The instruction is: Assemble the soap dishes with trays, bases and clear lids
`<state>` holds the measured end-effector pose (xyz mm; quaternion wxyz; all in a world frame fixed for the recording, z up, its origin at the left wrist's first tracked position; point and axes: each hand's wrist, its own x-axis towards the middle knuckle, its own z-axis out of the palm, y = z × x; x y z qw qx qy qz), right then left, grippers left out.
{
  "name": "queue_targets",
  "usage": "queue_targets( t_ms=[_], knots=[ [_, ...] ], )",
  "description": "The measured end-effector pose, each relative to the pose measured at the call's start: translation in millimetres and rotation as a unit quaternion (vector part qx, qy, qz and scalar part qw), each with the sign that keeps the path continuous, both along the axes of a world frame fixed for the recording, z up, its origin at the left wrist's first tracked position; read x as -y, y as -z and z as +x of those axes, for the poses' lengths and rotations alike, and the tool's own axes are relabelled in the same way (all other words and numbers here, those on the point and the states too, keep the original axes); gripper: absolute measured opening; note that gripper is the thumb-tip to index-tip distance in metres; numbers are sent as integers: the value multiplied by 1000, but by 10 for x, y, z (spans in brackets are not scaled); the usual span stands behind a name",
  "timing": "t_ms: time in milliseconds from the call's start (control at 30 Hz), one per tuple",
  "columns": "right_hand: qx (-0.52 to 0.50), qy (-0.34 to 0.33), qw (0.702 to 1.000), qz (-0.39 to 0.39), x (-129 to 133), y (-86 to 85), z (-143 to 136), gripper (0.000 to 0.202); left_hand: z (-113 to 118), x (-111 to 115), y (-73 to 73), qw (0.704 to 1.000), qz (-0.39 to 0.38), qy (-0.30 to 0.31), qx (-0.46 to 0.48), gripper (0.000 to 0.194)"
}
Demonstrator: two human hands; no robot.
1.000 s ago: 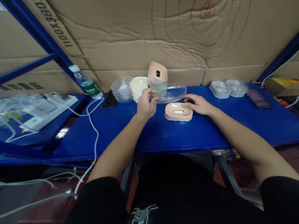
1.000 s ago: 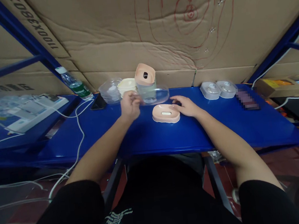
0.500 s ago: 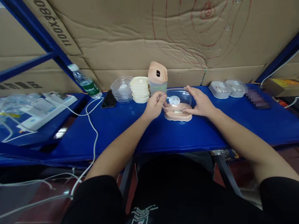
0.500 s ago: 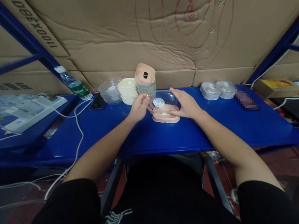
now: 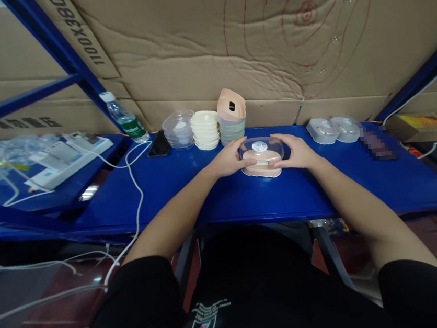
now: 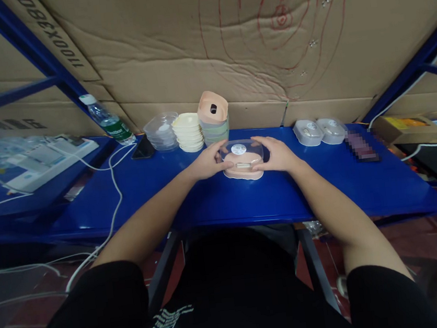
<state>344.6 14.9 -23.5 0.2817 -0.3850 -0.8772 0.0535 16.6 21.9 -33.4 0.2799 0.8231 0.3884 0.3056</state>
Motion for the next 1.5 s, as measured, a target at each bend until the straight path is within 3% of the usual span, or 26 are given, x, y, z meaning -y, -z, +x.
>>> queue_targets(
  t_ms=[133, 500, 900, 1200, 1500],
  knots=[
    [-7, -1, 999, -39, -14, -3, 23, 110, -22, 65, -74, 997, 15, -4, -72, 123],
    [29, -9, 997, -65, -25, -16, 70, 106, -42, 88, -118, 990, 6, -1, -144, 121],
    [45, -35, 998, -22, -80, 37, 76, 92, -66, 83, -73, 995, 46, 14, -92, 105],
    [47, -45, 998, -4, -24, 16, 9, 96, -29, 44, -38, 990, 48, 13, -132, 115],
    [35, -46, 998, -20, -29, 9, 26, 90, -45, 57, -37, 995, 30, 17, -94, 103]
  ],
)
